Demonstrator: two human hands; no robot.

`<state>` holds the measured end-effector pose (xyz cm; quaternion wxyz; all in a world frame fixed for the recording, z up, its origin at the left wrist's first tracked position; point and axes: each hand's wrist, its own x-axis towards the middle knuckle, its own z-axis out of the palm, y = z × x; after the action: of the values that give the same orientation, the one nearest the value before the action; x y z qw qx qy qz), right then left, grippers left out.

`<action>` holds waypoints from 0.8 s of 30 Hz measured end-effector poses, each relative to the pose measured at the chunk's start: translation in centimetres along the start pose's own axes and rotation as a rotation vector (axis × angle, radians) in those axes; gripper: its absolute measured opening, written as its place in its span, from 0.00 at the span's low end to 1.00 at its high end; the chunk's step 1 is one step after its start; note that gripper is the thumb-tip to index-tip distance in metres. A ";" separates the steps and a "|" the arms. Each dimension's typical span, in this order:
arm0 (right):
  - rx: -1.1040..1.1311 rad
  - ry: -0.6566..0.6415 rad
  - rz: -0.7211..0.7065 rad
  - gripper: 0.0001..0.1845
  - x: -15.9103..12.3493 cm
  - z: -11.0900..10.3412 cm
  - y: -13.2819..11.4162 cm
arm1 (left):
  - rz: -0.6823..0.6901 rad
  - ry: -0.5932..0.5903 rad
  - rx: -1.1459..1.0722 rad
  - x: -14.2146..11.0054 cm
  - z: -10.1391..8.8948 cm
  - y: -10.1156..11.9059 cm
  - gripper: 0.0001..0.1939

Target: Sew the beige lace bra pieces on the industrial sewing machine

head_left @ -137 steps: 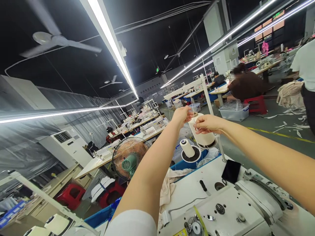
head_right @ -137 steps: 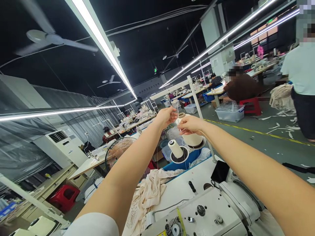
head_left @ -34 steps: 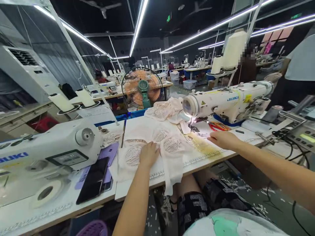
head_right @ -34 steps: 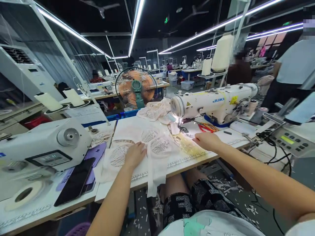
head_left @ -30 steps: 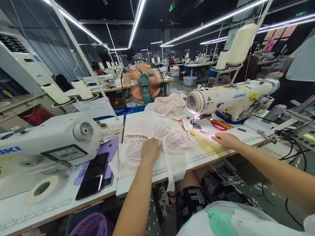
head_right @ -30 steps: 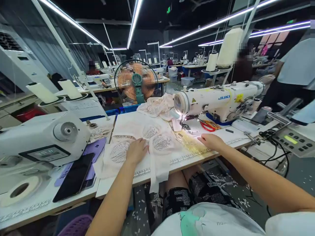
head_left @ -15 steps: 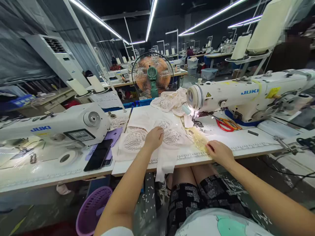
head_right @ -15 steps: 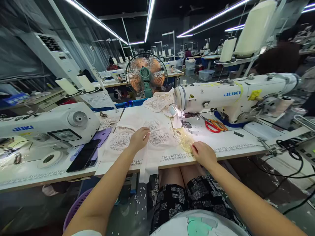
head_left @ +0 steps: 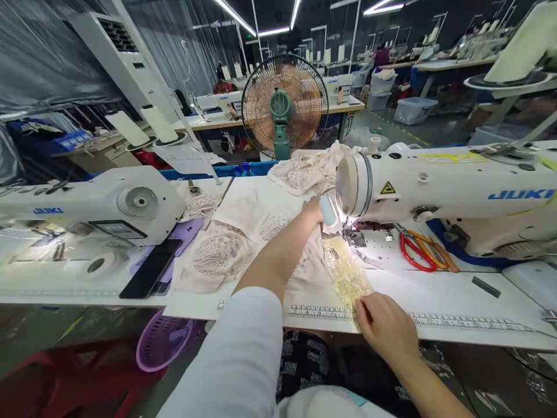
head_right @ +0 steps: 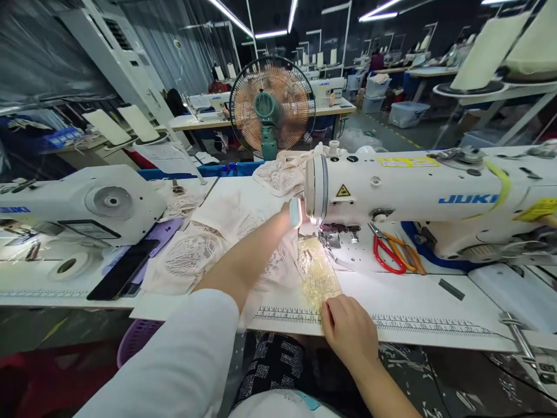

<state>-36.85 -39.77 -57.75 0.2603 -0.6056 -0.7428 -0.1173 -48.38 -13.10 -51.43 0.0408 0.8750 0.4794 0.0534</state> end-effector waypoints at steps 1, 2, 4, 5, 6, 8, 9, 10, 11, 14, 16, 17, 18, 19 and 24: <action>0.001 0.001 0.001 0.16 0.1 0.0 0.0 | 0.004 -0.042 0.003 0.9 0.2 -0.8 0.27; 0.003 -0.003 0.005 0.16 0.2 0.0 -0.1 | 0.012 -0.090 -0.006 1.8 0.3 -1.7 0.29; 0.010 -0.018 0.010 0.16 0.4 -0.1 -0.2 | 0.040 -0.172 -0.029 3.3 0.7 -3.5 0.35; 0.009 -0.025 0.013 0.16 0.5 -0.1 -0.2 | 0.063 -0.201 -0.039 3.9 1.0 -4.2 0.38; 0.008 -0.035 0.014 0.16 0.6 -0.1 -0.3 | 0.094 -0.217 -0.044 4.3 1.2 -4.9 0.39; 0.005 -0.055 0.017 0.16 0.6 -0.2 -0.3 | 0.154 -0.211 -0.041 4.4 1.4 -5.8 0.40; 0.004 -0.060 0.018 0.15 0.6 -0.2 -0.3 | 0.176 -0.194 -0.035 4.2 1.2 -6.1 0.39; 0.004 -0.061 0.019 0.15 0.6 -0.2 -0.3 | 0.186 -0.173 -0.028 3.6 0.9 -6.3 0.39; 0.005 -0.059 0.020 0.15 0.6 -0.2 -0.3 | 0.178 -0.152 -0.022 2.8 0.4 -6.4 0.38; -0.006 -0.047 0.025 0.15 0.4 -0.2 -0.3 | 0.069 -0.105 0.000 -1.3 -1.9 -6.5 0.29; -0.020 -0.043 0.021 0.15 0.3 -0.2 -0.3 | -0.041 -0.091 0.033 -5.4 -3.6 -6.4 0.21; -0.029 -0.037 0.017 0.15 0.2 -0.1 -0.3 | -0.083 -0.098 0.055 -7.8 -4.2 -6.2 0.20; -0.037 -0.034 0.016 0.16 0.0 -0.1 -0.3 | -0.108 -0.110 0.077 -10.3 -4.5 -5.8 0.19; -0.041 -0.032 0.017 0.16 -0.1 -0.1 -0.3 | -0.123 -0.133 0.094 -12.9 -4.6 -5.2 0.19; 0.005 -0.062 0.069 0.17 -0.1 0.1 -0.4 | -0.147 -0.173 0.067 -24.6 -1.0 0.2 0.25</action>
<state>-37.25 -39.89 -57.81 0.2423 -0.6337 -0.7294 -0.0875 -61.50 -33.95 -51.77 0.0567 0.8397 0.5384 -0.0416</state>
